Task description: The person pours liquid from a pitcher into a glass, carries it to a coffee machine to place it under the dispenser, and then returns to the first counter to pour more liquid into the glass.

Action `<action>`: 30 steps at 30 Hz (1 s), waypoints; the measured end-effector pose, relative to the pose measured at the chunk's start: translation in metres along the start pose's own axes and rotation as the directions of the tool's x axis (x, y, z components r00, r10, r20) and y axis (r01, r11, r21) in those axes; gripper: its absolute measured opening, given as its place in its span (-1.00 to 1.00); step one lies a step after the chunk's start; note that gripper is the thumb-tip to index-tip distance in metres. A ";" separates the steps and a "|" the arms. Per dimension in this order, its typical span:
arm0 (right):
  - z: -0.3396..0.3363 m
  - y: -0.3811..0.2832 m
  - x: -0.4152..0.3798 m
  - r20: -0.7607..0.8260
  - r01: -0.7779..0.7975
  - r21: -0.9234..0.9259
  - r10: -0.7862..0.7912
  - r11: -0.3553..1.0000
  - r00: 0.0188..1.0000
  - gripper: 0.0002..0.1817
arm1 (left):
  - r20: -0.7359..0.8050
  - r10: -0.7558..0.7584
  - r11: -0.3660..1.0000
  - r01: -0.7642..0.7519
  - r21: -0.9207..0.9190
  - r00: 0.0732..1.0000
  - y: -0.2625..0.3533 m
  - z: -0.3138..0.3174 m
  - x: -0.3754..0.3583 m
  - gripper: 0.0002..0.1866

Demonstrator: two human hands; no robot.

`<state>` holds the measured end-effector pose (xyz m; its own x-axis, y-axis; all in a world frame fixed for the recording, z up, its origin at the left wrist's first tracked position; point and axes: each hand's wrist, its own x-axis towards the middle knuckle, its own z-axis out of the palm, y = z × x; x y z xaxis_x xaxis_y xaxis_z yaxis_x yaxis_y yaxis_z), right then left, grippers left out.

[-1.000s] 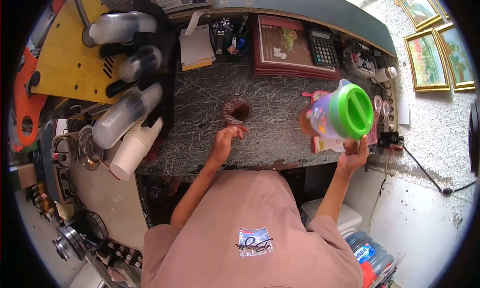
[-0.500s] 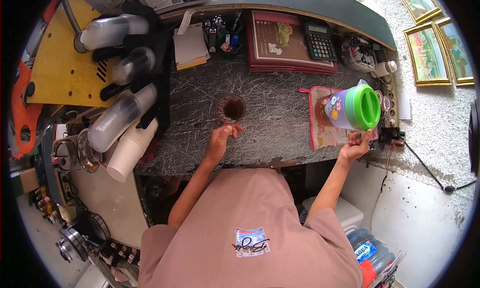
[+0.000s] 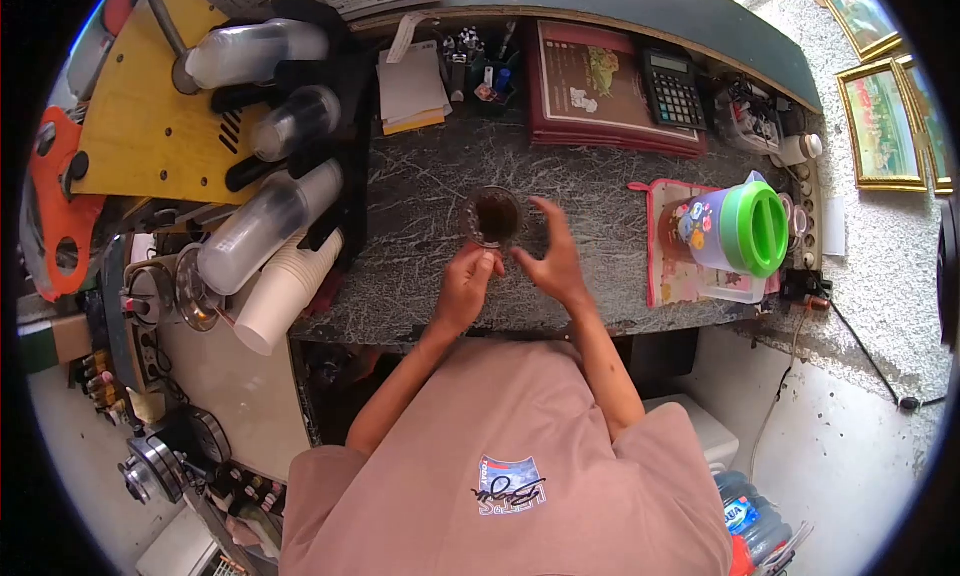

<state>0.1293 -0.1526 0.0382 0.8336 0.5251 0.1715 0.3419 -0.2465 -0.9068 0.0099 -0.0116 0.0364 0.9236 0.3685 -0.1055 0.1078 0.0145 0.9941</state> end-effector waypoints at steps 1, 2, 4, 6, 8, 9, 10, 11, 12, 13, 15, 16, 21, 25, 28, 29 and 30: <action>0.011 0.009 0.005 0.002 0.008 0.007 -0.008 1.000 1.000 -0.29 | -0.009 0.033 0.999 -0.033 0.021 0.999 0.006 0.000 0.000 -0.65; 0.022 0.018 0.009 0.091 0.010 -0.024 -0.008 1.000 0.996 -0.24 | -0.019 0.064 0.997 -0.063 0.041 0.998 0.010 0.000 -0.001 -0.66; 0.031 0.011 0.020 0.186 0.023 -0.054 -0.013 0.998 0.982 -0.19 | -0.043 0.072 0.995 -0.068 0.077 0.996 0.007 0.000 -0.002 -0.67; 0.033 0.003 0.027 0.207 0.020 -0.042 -0.011 0.999 0.978 -0.26 | -0.108 0.117 0.986 -0.102 0.133 0.987 0.003 0.000 -0.003 -0.68; 0.038 0.002 0.031 0.206 0.007 -0.038 0.001 0.999 0.978 -0.27 | -0.139 0.110 0.991 -0.097 0.096 0.984 0.003 -0.004 -0.003 -0.68; 0.041 0.002 0.033 0.202 -0.012 -0.036 0.019 0.999 0.979 -0.28 | -0.163 0.099 0.994 -0.090 0.059 0.982 0.002 -0.006 -0.003 -0.68; 0.045 0.003 0.035 0.202 -0.011 -0.036 0.018 0.999 0.979 -0.28 | -0.164 0.100 0.994 -0.091 0.059 0.981 0.000 -0.008 -0.002 -0.68; 0.050 0.005 0.038 0.217 0.008 -0.036 0.000 0.999 0.976 -0.18 | -0.205 0.096 0.995 -0.089 0.043 0.974 -0.004 -0.010 -0.001 -0.69; 0.056 0.008 0.041 0.230 0.028 -0.034 -0.020 0.999 0.973 -0.07 | -0.246 0.093 0.996 -0.089 0.029 0.965 -0.004 -0.013 0.001 -0.70; 0.063 0.010 0.045 0.228 0.030 -0.031 -0.022 0.999 0.973 -0.07 | -0.245 0.096 0.995 -0.091 0.033 0.965 -0.004 -0.017 0.002 -0.70; 0.078 0.009 0.054 0.230 0.086 -0.043 -0.074 0.995 0.970 -0.07 | -0.305 0.085 0.996 -0.083 0.019 0.948 -0.002 -0.027 0.006 -0.72; 0.083 0.006 0.058 0.228 0.088 -0.040 -0.077 0.995 0.971 -0.07 | -0.305 0.089 0.996 -0.086 0.023 0.948 0.000 -0.033 0.008 -0.72; 0.105 -0.017 0.079 0.285 0.096 -0.018 -0.087 0.995 0.955 -0.09 | -0.362 0.084 0.995 -0.059 0.080 0.928 -0.002 -0.067 0.016 -0.68; 0.125 -0.024 0.092 0.321 0.071 -0.019 -0.061 0.997 0.945 -0.10 | -0.420 0.073 0.996 -0.047 0.073 0.905 -0.006 -0.088 0.024 -0.67; 0.141 -0.025 0.097 0.300 0.125 -0.021 -0.113 0.992 0.947 -0.11 | -0.461 0.060 0.998 -0.053 0.029 0.886 -0.013 -0.101 0.028 -0.68; 0.143 -0.026 0.099 0.303 0.136 -0.011 -0.126 0.991 0.945 -0.12 | -0.472 0.048 0.999 -0.044 0.019 0.880 -0.015 -0.105 0.029 -0.68; 0.145 -0.026 0.100 0.307 0.147 -0.002 -0.139 0.989 0.942 -0.13 | -0.484 0.035 0.999 -0.035 0.010 0.875 -0.015 -0.108 0.029 -0.68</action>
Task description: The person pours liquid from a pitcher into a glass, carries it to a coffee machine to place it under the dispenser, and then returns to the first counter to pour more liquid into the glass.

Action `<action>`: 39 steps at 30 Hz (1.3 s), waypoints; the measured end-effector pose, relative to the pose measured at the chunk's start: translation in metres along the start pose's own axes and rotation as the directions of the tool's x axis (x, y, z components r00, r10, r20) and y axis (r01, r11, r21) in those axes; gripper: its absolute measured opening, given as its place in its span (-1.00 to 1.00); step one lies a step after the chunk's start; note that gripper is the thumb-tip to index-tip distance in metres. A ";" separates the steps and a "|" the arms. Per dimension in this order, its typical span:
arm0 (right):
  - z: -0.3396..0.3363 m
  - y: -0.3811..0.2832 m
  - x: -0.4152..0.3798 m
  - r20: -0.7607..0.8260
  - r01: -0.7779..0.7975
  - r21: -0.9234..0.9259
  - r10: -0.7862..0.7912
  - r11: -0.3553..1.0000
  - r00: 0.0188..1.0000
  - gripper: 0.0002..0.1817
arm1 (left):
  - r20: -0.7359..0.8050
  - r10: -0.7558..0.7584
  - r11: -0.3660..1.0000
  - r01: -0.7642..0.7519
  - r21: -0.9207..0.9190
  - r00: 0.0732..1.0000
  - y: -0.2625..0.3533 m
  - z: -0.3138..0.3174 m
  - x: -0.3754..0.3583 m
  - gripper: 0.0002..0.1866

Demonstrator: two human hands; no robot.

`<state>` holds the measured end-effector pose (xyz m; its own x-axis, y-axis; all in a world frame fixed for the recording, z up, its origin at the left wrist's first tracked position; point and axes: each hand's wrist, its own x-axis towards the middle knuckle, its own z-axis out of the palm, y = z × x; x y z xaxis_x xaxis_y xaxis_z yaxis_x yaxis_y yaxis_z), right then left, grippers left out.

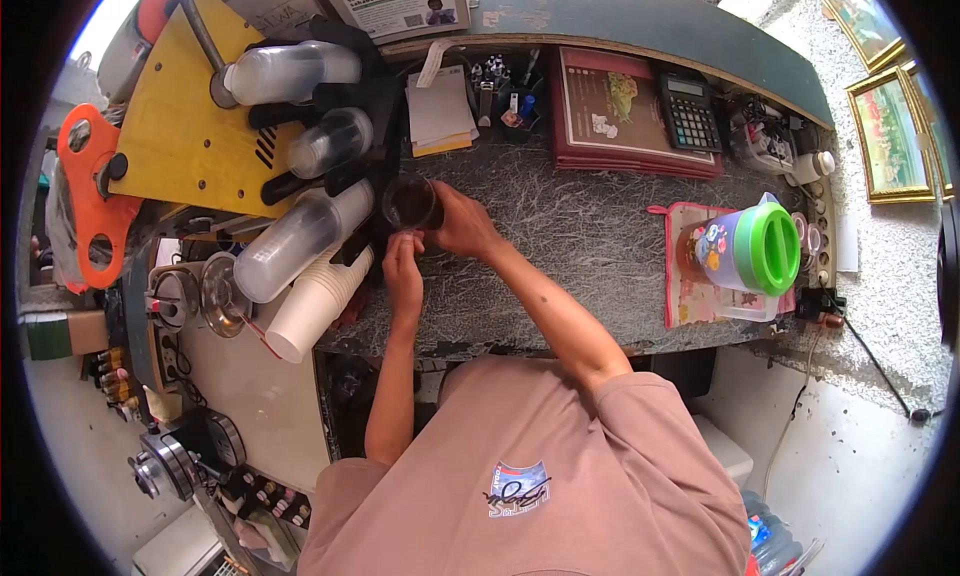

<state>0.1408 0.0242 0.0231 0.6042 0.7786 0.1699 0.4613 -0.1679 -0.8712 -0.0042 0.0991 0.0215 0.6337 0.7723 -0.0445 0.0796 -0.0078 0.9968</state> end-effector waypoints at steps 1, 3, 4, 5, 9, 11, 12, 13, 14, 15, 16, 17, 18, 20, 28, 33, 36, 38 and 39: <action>0.001 0.000 0.001 -0.004 0.000 0.001 0.000 1.000 1.000 -0.13 | 0.003 0.002 1.000 -0.002 0.001 1.000 0.000 -0.001 0.001 -0.68; 0.002 0.003 0.002 0.072 -0.087 0.003 0.086 0.996 0.994 -0.12 | 0.002 0.018 1.000 -0.018 -0.018 1.000 0.001 -0.001 0.002 -0.67; 0.002 0.006 -0.001 0.066 -0.087 0.002 0.087 0.996 0.994 -0.12 | 0.007 0.021 1.000 -0.021 -0.018 1.000 -0.001 -0.002 0.002 -0.67; 0.003 0.009 -0.005 0.030 -0.053 0.089 0.050 0.995 0.998 -0.09 | 0.010 0.017 1.000 -0.017 0.008 1.000 -0.006 -0.004 0.001 -0.69; -0.006 0.019 -0.045 -0.083 -0.072 0.118 0.082 0.990 0.993 -0.08 | -0.080 -0.059 0.998 0.061 0.028 0.995 0.011 0.001 -0.012 -0.73; -0.033 0.016 -0.085 -0.127 -0.128 0.117 0.142 0.985 0.982 -0.20 | -0.120 -0.071 0.997 0.073 0.014 0.990 0.009 0.005 -0.024 -0.71; -0.048 0.019 -0.109 -0.122 -0.170 0.167 0.192 0.971 0.974 -0.31 | -0.166 -0.085 0.996 0.085 -0.003 0.982 0.006 0.008 -0.031 -0.66; -0.064 0.022 -0.134 -0.115 -0.212 0.216 0.240 0.953 0.964 -0.42 | -0.153 -0.090 0.996 0.090 -0.007 0.984 -0.004 0.007 -0.038 -0.66; -0.078 0.027 -0.160 -0.221 -0.180 0.129 0.206 0.975 0.953 -0.55 | -0.152 -0.082 0.995 0.090 0.045 0.985 -0.022 0.003 -0.045 -0.62; -0.091 0.033 -0.188 -0.322 -0.157 0.037 0.161 0.987 0.933 -0.69 | -0.149 -0.075 0.991 0.090 0.096 0.986 -0.033 0.003 -0.052 -0.57; -0.103 0.036 -0.214 -0.406 -0.196 -0.022 0.171 0.980 0.898 -0.76 | -0.134 -0.083 0.991 0.096 0.093 0.988 -0.032 0.007 -0.062 -0.57; -0.116 0.040 -0.240 -0.488 -0.239 -0.078 0.172 0.968 0.856 -0.84 | -0.123 -0.069 0.979 0.091 0.182 0.990 -0.025 0.012 -0.071 -0.59; -0.127 0.044 -0.264 -0.592 -0.295 -0.153 0.152 0.943 0.791 -0.86 | -0.111 -0.054 0.960 0.082 0.269 0.992 -0.020 0.018 -0.076 -0.61; -0.150 0.052 -0.310 -0.771 -0.460 -0.245 0.117 0.854 0.626 -0.89 | -0.013 -0.075 0.942 0.075 0.327 0.997 -0.017 0.023 -0.082 -0.69; -0.348 0.107 -0.365 -0.997 -0.683 -0.033 0.023 0.729 0.074 -0.72 | 0.286 -0.074 0.930 -0.037 0.365 0.955 0.001 0.058 -0.085 -0.90; -0.474 0.242 -0.361 -0.954 -0.486 0.158 0.260 0.860 0.149 -0.46 | 0.505 0.009 0.908 -0.219 0.358 0.863 0.017 0.073 -0.078 -0.88; -0.483 0.212 -0.331 -0.899 -0.420 0.270 0.383 0.866 0.211 -0.47 | 0.580 0.024 0.892 -0.279 0.355 0.814 0.025 0.076 -0.077 -0.88; -0.509 0.244 -0.342 -0.836 -0.498 0.321 0.488 0.805 0.252 -0.47 | 0.570 0.003 0.899 -0.252 0.358 0.821 0.025 0.076 -0.080 -0.88; -0.505 0.244 -0.333 -0.787 -0.326 0.426 0.523 0.844 0.328 -0.58 | 0.578 -0.022 0.904 -0.230 0.360 0.816 0.024 0.076 -0.082 -0.88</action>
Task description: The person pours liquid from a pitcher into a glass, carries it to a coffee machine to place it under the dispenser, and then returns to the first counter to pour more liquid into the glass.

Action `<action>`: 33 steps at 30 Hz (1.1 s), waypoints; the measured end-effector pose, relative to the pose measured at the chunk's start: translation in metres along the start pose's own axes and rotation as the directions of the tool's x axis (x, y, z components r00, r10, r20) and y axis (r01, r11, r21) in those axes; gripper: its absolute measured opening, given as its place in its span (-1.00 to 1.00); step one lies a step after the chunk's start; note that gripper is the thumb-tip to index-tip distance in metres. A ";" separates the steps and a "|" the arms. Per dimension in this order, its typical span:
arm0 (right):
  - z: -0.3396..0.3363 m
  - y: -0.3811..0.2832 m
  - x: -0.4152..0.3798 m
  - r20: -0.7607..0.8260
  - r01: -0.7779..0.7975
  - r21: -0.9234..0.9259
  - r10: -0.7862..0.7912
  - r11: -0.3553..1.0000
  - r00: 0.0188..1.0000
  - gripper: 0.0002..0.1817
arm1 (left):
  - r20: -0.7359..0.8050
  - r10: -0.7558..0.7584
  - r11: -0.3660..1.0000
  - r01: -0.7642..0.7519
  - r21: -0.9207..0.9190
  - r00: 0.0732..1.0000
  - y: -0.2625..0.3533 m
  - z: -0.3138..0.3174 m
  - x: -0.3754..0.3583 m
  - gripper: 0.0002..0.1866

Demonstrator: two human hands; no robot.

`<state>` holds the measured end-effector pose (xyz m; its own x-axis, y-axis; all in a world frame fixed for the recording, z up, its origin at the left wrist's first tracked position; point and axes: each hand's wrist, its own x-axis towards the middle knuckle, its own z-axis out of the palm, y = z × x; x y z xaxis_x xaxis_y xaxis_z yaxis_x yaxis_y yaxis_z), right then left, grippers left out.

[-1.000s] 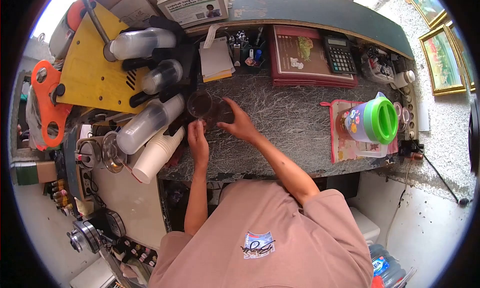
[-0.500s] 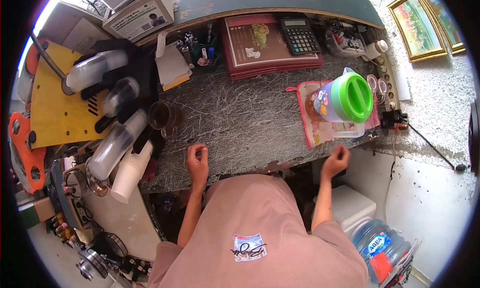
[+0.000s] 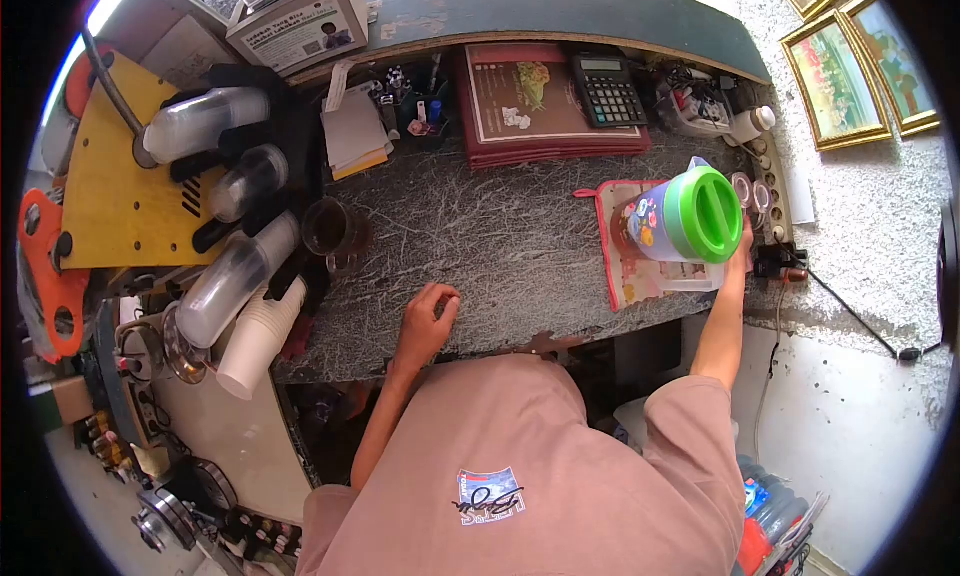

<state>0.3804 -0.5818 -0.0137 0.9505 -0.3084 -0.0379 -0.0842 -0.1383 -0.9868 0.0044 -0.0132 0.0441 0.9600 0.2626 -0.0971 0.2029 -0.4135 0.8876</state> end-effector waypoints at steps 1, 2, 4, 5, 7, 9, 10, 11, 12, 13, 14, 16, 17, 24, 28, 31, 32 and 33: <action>-0.001 -0.004 -0.003 0.002 0.003 -0.005 -0.003 1.000 1.000 -0.58 | -0.002 -0.001 1.000 0.001 -0.006 1.000 -0.002 0.003 -0.002 -0.88; -0.003 -0.007 -0.009 -0.060 -0.005 -0.221 -0.009 0.975 0.998 -0.62 | 0.005 0.013 1.000 -0.013 -0.007 1.000 -0.007 0.005 -0.003 -0.88; -0.006 -0.007 -0.014 -0.165 -0.024 -0.549 -0.081 0.835 0.983 -0.58 | 0.021 0.027 1.000 -0.027 -0.008 0.999 -0.006 0.007 -0.005 -0.88; -0.010 -0.007 -0.021 -0.167 -0.025 -0.550 -0.081 0.835 0.983 -0.58 | 0.041 0.019 1.000 -0.018 -0.009 0.999 -0.005 0.007 -0.006 -0.88; -0.007 -0.018 -0.054 -0.065 0.240 -0.655 -0.370 0.716 0.927 -0.56 | 0.052 0.009 1.000 -0.008 -0.008 0.999 -0.004 0.006 -0.007 -0.88; 0.016 -0.061 -0.105 -0.218 0.120 -0.653 -0.338 0.748 0.916 -0.59 | 0.063 0.046 0.999 -0.045 -0.025 0.997 -0.004 0.006 -0.007 -0.88; 0.015 -0.072 -0.125 -0.250 0.147 -0.520 -0.315 0.841 0.915 -0.62 | 0.065 0.043 0.999 -0.042 -0.024 0.997 -0.003 0.005 -0.007 -0.88; 0.012 -0.085 -0.144 -0.281 0.171 -0.375 -0.288 0.911 0.916 -0.65 | 0.081 0.026 0.999 -0.024 -0.021 0.996 -0.001 0.005 -0.006 -0.87; 0.008 -0.104 -0.165 -0.273 0.206 -0.456 -0.357 0.866 0.893 -0.68 | 0.099 0.009 1.000 -0.007 -0.017 0.995 0.001 0.004 -0.005 -0.87; 0.004 -0.125 -0.185 -0.260 0.235 -0.533 -0.422 0.813 0.868 -0.71 | 0.108 0.008 1.000 -0.006 -0.013 0.994 0.003 0.004 -0.004 -0.87; 0.001 -0.143 -0.204 -0.257 0.231 -0.584 -0.447 0.779 0.857 -0.74 | 0.116 0.016 1.000 -0.014 -0.023 0.993 0.006 0.004 -0.003 -0.86; -0.005 -0.177 -0.244 -0.268 0.204 -0.535 -0.393 0.820 0.880 -0.82 | 0.137 0.021 0.999 -0.017 -0.030 0.990 0.010 0.006 0.000 -0.86; -0.005 -0.193 -0.263 -0.253 0.209 -0.470 -0.358 0.857 0.899 -0.82 | 0.135 0.050 0.998 -0.045 -0.043 0.990 0.011 0.007 0.002 -0.86; 0.038 -0.237 -0.356 0.131 0.378 -0.409 -0.356 0.831 0.925 -0.50 | 0.177 0.102 0.974 -0.062 -0.218 0.979 0.043 0.005 0.013 -0.87; 0.097 -0.233 -0.378 0.489 0.577 -0.309 -0.394 0.756 0.778 -0.55 | 0.256 0.132 0.945 -0.044 -0.324 0.957 0.059 -0.005 0.019 -0.75; 0.143 -0.198 -0.390 0.630 -0.056 -0.129 0.126 0.990 0.766 -0.52 | 0.341 0.229 0.807 0.018 -0.590 0.912 0.063 -0.006 0.023 -0.45; 0.173 -0.204 -0.398 0.715 -0.425 0.130 0.212 0.896 0.666 -0.58 | 0.348 0.267 0.682 0.079 -0.727 0.899 0.060 -0.008 0.026 -0.28; 0.187 -0.183 -0.397 0.799 -0.448 0.110 0.189 0.887 0.571 -0.62 | 0.347 0.305 0.534 0.143 -0.834 0.887 0.056 -0.009 0.027 -0.11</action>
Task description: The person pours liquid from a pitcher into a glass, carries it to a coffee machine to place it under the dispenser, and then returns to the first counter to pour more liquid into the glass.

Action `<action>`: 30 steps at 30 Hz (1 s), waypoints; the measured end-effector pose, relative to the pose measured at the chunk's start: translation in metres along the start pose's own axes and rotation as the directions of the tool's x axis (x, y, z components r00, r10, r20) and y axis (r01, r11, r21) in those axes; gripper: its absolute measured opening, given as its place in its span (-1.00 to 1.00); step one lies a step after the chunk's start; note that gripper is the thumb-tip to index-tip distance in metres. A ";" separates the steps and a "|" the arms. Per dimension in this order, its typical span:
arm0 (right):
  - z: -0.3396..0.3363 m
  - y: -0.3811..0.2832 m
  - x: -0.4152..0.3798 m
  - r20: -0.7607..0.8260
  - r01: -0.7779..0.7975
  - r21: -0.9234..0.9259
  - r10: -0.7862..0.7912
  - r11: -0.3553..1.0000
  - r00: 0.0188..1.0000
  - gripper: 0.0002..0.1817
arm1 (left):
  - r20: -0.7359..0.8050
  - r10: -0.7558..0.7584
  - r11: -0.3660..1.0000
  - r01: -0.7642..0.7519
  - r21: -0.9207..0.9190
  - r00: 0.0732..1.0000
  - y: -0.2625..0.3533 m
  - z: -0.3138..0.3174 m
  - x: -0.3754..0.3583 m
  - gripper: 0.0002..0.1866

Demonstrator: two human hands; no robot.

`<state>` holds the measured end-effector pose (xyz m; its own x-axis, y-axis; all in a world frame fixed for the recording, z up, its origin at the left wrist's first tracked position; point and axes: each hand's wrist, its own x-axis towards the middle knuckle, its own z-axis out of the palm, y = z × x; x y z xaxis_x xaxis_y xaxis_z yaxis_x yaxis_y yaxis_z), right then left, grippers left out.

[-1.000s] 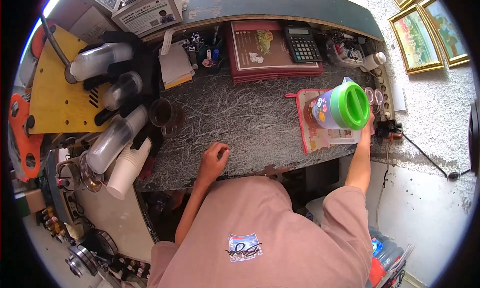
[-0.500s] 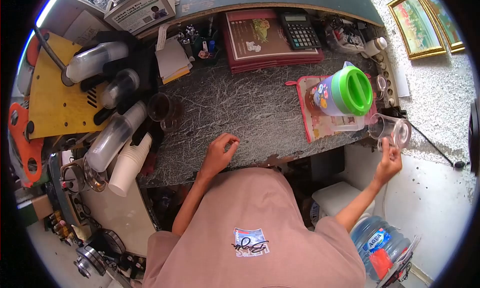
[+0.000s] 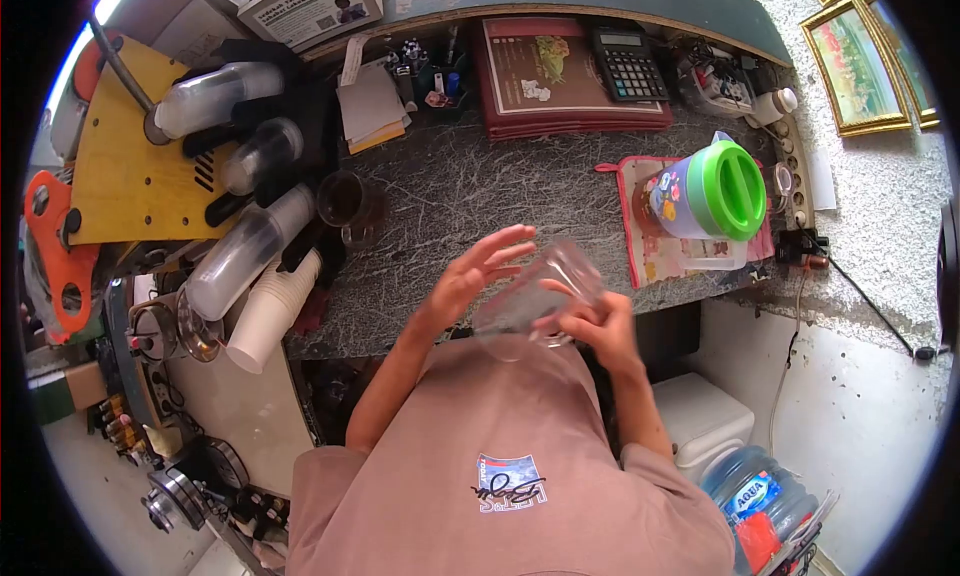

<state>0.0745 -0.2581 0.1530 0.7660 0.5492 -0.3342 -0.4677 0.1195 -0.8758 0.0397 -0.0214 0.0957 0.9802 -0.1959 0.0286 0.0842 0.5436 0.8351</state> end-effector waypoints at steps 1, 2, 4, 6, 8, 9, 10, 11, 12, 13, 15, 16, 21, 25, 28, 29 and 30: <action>-0.006 0.030 0.017 0.127 -0.032 0.005 0.031 0.999 0.991 -0.64 | 0.014 0.059 0.997 -0.058 -0.057 0.998 -0.004 -0.006 -0.004 -0.11; -0.003 0.053 0.030 0.217 -0.079 0.124 0.050 0.989 0.975 -0.61 | 0.006 0.061 0.997 -0.061 -0.053 0.998 -0.001 -0.009 -0.006 -0.11; 0.013 0.081 0.049 0.314 -0.137 0.236 0.058 0.962 0.948 -0.58 | 0.048 0.189 0.978 -0.184 -0.095 0.981 0.006 -0.016 -0.007 -0.14; 0.033 0.094 0.062 0.312 -0.395 0.558 0.257 0.729 0.915 -0.49 | 0.001 0.207 0.961 -0.203 -0.190 0.978 0.010 -0.026 -0.008 -0.16; 0.039 0.098 0.075 0.281 -0.446 0.596 0.347 0.667 0.895 -0.49 | -0.003 0.229 0.962 -0.226 0.156 0.973 0.018 -0.039 -0.004 -0.17; 0.034 0.109 0.082 0.387 -0.513 0.676 0.337 0.529 0.858 -0.51 | -0.023 0.267 0.939 -0.254 0.232 0.963 0.012 -0.044 0.004 -0.13; 0.033 0.115 0.087 0.486 -0.573 0.728 0.308 0.377 0.818 -0.52 | -0.027 0.270 0.938 -0.257 0.233 0.962 0.009 -0.052 0.009 -0.13; 0.033 0.121 0.090 0.475 -0.572 0.718 0.322 0.396 0.819 -0.53 | -0.025 0.189 0.971 -0.183 0.154 0.982 0.006 -0.061 0.014 -0.12; 0.033 0.124 0.093 0.476 -0.574 0.717 0.323 0.397 0.818 -0.53 | -0.014 0.105 0.992 -0.104 0.074 0.994 0.007 -0.065 0.020 -0.10; 0.033 0.126 0.095 0.485 -0.584 0.714 0.328 0.387 0.811 -0.48 | -0.065 0.078 0.996 -0.076 0.040 0.995 0.005 -0.066 0.026 -0.05; 0.033 0.129 0.101 0.493 -0.593 0.711 0.334 0.377 0.803 -0.44 | -0.052 0.019 1.000 -0.018 0.004 0.998 0.006 -0.074 0.037 -0.07; 0.034 0.131 0.104 0.515 -0.611 0.712 0.334 0.345 0.789 -0.38 | -0.036 -0.043 0.999 0.042 -0.031 0.998 0.006 -0.078 0.041 -0.08; 0.041 0.131 0.109 0.560 -0.635 0.722 0.308 0.275 0.769 -0.26 | -0.100 -0.212 0.974 0.201 -0.106 0.972 0.003 -0.090 0.055 -0.10; 0.040 0.137 0.111 0.577 -0.648 0.717 0.303 0.257 0.758 -0.27 | -0.108 -0.246 0.967 0.236 -0.100 0.963 -0.001 -0.095 0.059 -0.10; 0.038 0.141 0.113 0.588 -0.662 0.702 0.309 0.264 0.747 -0.28 | -0.102 -0.257 0.965 0.251 -0.070 0.961 -0.001 -0.098 0.060 -0.10; 0.037 0.143 0.113 0.601 -0.672 0.688 0.303 0.273 0.739 -0.28 | -0.103 -0.258 0.965 0.251 -0.070 0.961 -0.002 -0.099 0.060 -0.10; 0.037 0.145 0.113 0.602 -0.673 0.688 0.302 0.273 0.739 -0.28 | -0.106 -0.246 0.968 0.239 -0.070 0.964 -0.003 -0.099 0.060 -0.10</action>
<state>0.0772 -0.1481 0.0007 0.1586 0.9401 -0.3019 -0.9462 0.2321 0.2256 0.1157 0.0462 0.0405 0.9427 -0.2362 -0.2358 0.3288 0.5366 0.7771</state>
